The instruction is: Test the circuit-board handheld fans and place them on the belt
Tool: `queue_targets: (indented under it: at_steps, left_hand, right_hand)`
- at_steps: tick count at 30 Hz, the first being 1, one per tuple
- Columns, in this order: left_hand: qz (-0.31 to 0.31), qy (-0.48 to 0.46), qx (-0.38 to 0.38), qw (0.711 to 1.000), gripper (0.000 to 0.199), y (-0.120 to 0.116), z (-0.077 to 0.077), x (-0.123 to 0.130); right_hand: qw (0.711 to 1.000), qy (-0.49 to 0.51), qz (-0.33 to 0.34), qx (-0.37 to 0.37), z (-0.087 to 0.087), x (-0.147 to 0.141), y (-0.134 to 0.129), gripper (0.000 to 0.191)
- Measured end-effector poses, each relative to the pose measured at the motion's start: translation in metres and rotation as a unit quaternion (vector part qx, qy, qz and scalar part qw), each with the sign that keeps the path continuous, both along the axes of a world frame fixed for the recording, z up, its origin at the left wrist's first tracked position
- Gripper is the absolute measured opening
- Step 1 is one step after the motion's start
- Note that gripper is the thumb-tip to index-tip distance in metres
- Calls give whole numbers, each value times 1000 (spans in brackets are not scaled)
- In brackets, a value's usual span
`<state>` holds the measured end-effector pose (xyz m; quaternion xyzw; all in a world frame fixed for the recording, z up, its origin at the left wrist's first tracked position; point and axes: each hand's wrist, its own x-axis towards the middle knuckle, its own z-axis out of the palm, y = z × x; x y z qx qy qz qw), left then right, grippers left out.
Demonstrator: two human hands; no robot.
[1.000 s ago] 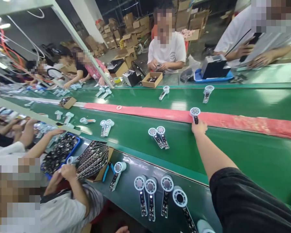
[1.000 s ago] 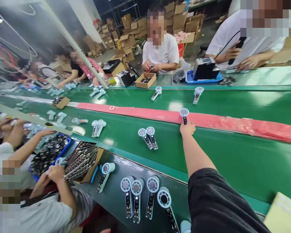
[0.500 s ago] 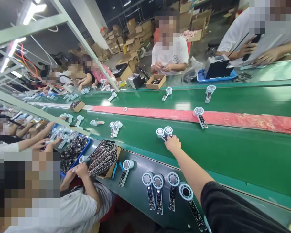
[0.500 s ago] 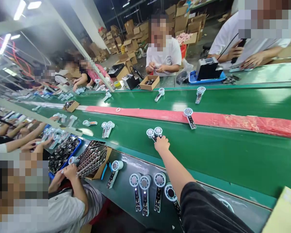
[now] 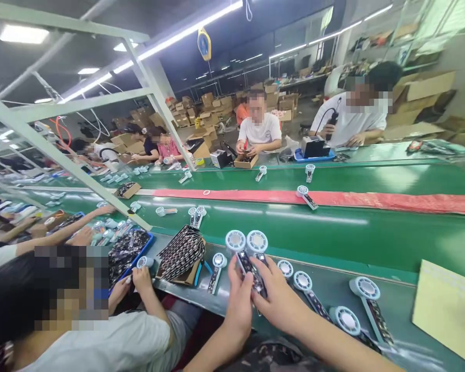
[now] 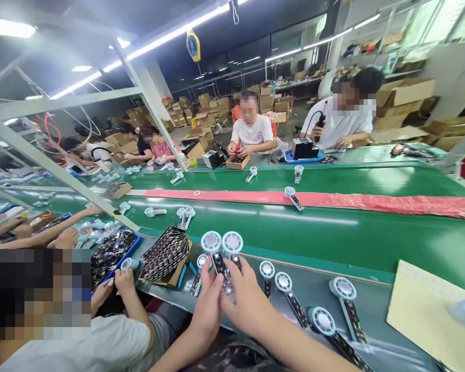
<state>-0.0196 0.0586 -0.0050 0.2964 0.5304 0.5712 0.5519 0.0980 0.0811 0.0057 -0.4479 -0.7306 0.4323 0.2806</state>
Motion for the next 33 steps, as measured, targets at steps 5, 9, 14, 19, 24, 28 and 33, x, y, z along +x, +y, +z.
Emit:
queue_targets:
  at_steps: [5, 9, 14, 19, 24, 28, 33]
  left_hand:
    - [-33, -35, 33, 998, 98, -16, 14, -5]
    - [-100, -56, 76, 991, 91, -27, 20, -7]
    - [-177, -81, 39, 980, 70, -28, 36, -12]
    - [-198, -105, 34, 974, 63, -30, 42, -3]
    - [-213, -123, 58, 968, 57, -32, 43, 14]
    - [-219, -104, 71, 968, 59, -30, 44, 27]
    - [-196, -88, 82, 973, 60, -31, 43, 49]
  right_hand:
    - [970, 223, -85, 48, -17, -6, -35, 48]
    - [882, 415, -220, -38, -11, -4, -49, 60]
    - [795, 530, -254, -153, 25, 7, -59, 61]
    - [774, 554, -269, -146, 39, 10, -66, 58]
    - [775, 548, -292, -118, 33, 19, -69, 56]
    - [788, 533, -287, -109, 28, 35, -66, 53]
    - [785, 527, -293, -139, 23, 59, -63, 55]
